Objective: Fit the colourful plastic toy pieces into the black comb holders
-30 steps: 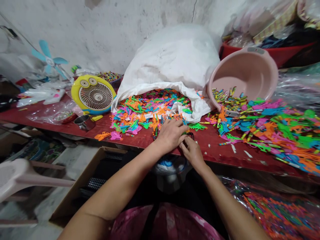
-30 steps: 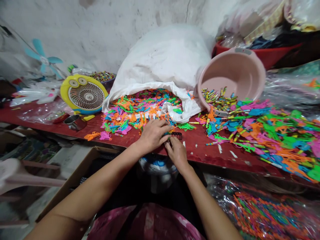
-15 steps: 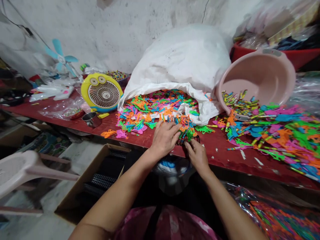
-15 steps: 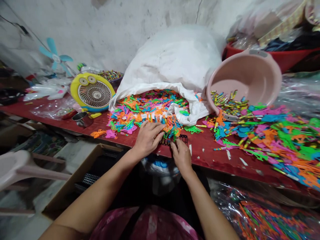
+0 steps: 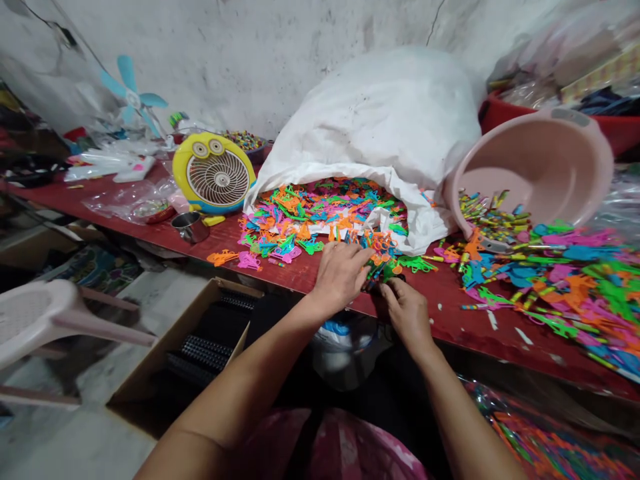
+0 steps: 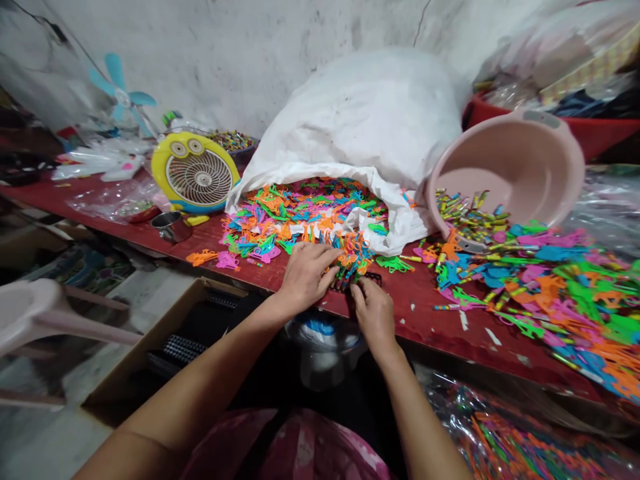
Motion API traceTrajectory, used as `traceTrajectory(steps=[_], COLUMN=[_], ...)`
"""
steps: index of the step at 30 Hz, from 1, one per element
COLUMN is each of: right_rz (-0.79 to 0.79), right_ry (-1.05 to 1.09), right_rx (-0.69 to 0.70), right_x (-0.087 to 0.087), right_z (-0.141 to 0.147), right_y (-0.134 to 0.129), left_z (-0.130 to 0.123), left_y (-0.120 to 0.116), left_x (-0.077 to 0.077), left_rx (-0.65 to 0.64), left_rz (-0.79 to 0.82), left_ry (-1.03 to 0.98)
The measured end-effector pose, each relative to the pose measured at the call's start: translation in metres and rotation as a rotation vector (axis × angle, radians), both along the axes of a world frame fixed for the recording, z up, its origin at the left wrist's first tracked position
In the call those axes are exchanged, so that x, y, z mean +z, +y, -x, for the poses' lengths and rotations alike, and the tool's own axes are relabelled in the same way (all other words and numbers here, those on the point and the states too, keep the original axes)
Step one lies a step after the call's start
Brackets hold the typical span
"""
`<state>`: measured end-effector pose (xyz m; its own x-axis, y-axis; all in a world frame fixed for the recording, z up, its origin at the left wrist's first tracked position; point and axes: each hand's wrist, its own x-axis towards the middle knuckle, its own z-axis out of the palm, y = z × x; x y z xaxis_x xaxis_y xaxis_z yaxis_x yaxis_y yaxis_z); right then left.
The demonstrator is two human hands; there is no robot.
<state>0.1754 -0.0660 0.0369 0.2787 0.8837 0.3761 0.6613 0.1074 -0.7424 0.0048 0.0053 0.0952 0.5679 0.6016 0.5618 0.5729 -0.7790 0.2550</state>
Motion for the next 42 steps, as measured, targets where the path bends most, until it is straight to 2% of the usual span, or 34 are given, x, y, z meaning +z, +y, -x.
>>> traceTrajectory(steps=[3, 5, 9, 15, 21, 26, 31, 36, 42], right_rz=[0.113, 0.141, 0.096, -0.021, 0.030, 0.057, 0.043, 0.007, 0.047], right_ry=[0.217, 0.271, 0.198, -0.047, 0.031, 0.066, 0.006, -0.140, -0.265], right_rx=[-0.004, 0.001, 0.018, 0.037, 0.049, 0.064, 0.088, 0.075, 0.068], right_x=[-0.004, -0.006, -0.009, -0.014, -0.007, -0.008, -0.012, -0.008, -0.006], right_z=[-0.002, -0.003, -0.005, -0.007, -0.013, -0.014, -0.011, -0.011, -0.011], right_y=[0.003, 0.003, 0.001, 0.005, 0.004, 0.003, 0.006, 0.006, 0.010], left_z=[0.000, 0.001, 0.000, 0.000, 0.000, -0.001, -0.001, 0.000, 0.000], left_y=[0.000, 0.000, 0.000, 0.000, 0.000, 0.000, 0.000, 0.001, 0.001], left_x=[0.000, -0.001, -0.003, -0.003, -0.004, -0.005, -0.005, -0.004, -0.004], left_rx=[-0.004, -0.001, 0.000, 0.006, 0.018, 0.026, 0.025, 0.026, 0.018], left_rz=[0.007, 0.010, 0.006, 0.004, -0.010, -0.019, -0.023, -0.017, 0.006], left_ry=[0.011, 0.013, -0.001, 0.007, 0.013, 0.009, 0.017, 0.030, 0.028])
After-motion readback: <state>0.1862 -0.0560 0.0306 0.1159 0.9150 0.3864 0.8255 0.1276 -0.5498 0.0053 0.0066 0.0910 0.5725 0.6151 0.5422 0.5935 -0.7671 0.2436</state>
